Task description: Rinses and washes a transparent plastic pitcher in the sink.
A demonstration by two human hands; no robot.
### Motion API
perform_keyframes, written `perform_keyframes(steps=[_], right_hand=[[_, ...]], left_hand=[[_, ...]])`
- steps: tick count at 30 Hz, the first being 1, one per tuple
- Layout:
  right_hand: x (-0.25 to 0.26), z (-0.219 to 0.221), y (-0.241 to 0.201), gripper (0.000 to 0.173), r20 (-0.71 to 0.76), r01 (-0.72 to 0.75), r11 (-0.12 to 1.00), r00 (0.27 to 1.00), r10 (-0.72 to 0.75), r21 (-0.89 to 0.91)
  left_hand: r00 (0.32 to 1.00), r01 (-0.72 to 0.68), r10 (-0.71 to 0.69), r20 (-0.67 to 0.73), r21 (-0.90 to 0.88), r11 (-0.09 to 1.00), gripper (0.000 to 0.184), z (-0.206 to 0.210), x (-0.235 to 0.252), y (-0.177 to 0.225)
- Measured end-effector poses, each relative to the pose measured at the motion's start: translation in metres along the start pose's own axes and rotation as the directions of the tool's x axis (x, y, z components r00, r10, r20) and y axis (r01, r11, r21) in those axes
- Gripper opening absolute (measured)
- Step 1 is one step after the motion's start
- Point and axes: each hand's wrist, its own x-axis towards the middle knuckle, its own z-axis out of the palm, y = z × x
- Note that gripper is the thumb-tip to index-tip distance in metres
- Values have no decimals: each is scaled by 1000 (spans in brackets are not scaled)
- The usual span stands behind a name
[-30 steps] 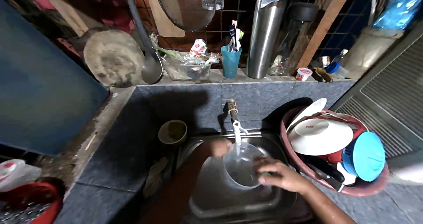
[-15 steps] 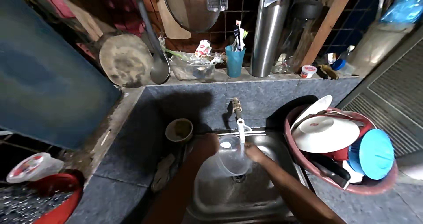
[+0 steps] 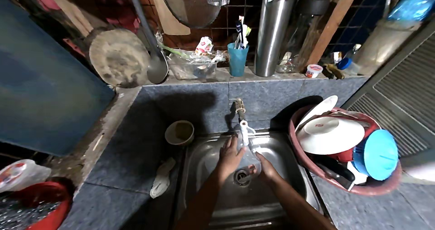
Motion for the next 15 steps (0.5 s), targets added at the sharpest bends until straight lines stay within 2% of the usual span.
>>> perform_keyframes(steps=[4, 6, 8, 10, 12, 15], right_hand=[[-25, -18, 14, 68, 79, 19, 995, 997, -27, 95], [-35, -22, 21, 64, 133, 68, 985, 987, -90, 161], [-40, -21, 25, 57, 136, 108, 976, 981, -136, 191], [-42, -19, 22, 55, 105, 152, 978, 980, -168, 144], [-44, -15, 10, 55, 53, 178, 983, 982, -180, 31], [-39, -11, -12, 59, 4, 139, 986, 990, -140, -90]], left_hand=[[994, -34, 44, -101, 94, 995, 79, 38, -4, 8], [985, -91, 111, -131, 149, 985, 98, 50, -1, 2], [962, -148, 180, -205, 161, 976, 108, 60, 3, -5], [954, -164, 188, -233, 120, 979, 106, 60, 5, -5], [969, -128, 140, -204, 69, 989, 104, 48, 1, -1], [972, -109, 101, -214, -28, 994, 111, 23, -4, -14]])
